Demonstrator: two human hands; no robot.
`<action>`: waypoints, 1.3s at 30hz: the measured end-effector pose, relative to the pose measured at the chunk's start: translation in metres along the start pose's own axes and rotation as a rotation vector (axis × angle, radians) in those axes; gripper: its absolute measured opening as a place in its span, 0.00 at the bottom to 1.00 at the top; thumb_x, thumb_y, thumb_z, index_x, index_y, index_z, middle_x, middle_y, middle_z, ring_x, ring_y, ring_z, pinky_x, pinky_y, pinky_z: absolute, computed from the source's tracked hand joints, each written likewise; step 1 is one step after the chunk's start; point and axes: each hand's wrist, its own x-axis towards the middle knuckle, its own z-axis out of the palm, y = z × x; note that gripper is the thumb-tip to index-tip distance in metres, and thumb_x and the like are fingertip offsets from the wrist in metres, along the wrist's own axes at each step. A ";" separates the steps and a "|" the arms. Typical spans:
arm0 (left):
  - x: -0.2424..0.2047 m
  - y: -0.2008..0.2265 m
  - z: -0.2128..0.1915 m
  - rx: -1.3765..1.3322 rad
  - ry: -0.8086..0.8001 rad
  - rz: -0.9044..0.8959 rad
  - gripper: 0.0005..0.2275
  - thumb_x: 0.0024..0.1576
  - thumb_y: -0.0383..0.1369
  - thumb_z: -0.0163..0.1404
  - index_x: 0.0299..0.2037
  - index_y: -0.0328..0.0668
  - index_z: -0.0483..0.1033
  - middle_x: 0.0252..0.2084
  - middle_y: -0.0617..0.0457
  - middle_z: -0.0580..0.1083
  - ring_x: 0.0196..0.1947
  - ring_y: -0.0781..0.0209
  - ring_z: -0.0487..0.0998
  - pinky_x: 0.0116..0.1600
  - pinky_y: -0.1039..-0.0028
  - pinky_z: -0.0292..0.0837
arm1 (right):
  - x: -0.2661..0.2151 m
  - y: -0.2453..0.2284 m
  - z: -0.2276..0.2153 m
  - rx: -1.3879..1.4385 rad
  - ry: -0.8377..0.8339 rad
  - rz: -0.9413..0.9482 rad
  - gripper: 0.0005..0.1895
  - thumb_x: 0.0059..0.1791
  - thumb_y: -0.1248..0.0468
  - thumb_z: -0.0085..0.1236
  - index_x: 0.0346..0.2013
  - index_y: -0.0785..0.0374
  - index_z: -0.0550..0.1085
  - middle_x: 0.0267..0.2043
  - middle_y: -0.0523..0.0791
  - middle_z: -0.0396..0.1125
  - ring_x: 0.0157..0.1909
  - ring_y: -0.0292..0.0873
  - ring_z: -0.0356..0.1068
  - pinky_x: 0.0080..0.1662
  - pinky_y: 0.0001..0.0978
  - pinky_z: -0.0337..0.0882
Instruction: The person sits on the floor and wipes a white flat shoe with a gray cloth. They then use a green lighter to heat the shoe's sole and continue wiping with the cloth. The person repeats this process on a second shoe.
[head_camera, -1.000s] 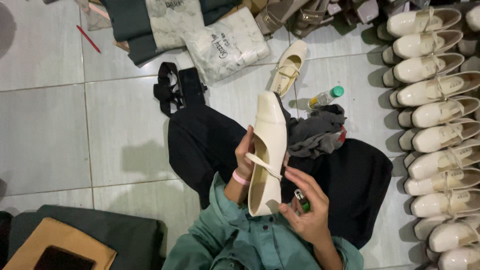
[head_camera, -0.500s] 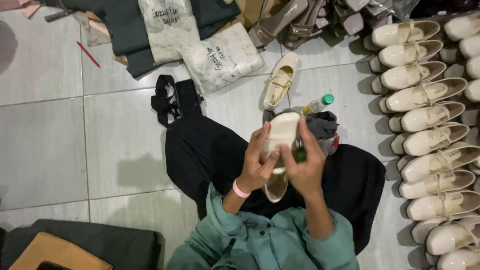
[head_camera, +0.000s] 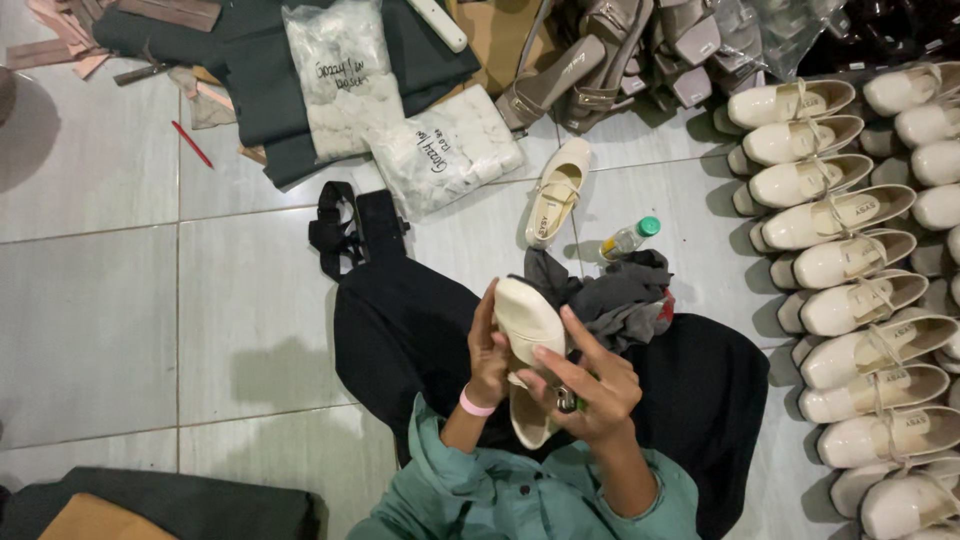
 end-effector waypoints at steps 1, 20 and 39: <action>-0.001 0.000 0.001 -0.048 -0.009 -0.028 0.36 0.66 0.50 0.48 0.77 0.33 0.51 0.70 0.43 0.65 0.67 0.54 0.69 0.70 0.63 0.66 | 0.001 -0.003 -0.002 0.003 0.009 0.015 0.23 0.39 0.56 0.79 0.44 0.60 0.81 0.52 0.63 0.74 0.25 0.34 0.68 0.31 0.23 0.71; -0.001 0.009 0.006 -0.279 -0.143 -0.162 0.36 0.67 0.51 0.45 0.78 0.33 0.49 0.72 0.43 0.64 0.69 0.53 0.68 0.73 0.61 0.63 | 0.012 -0.015 -0.007 -0.131 0.099 -0.002 0.36 0.38 0.47 0.77 0.49 0.69 0.75 0.46 0.49 0.71 0.43 0.46 0.77 0.43 0.34 0.80; 0.019 0.068 0.039 -0.097 -0.086 -0.249 0.30 0.68 0.33 0.45 0.78 0.37 0.45 0.76 0.48 0.57 0.73 0.59 0.61 0.74 0.69 0.55 | -0.029 0.043 0.007 0.348 -0.048 0.503 0.31 0.57 0.49 0.56 0.63 0.73 0.71 0.60 0.53 0.71 0.61 0.49 0.70 0.62 0.40 0.67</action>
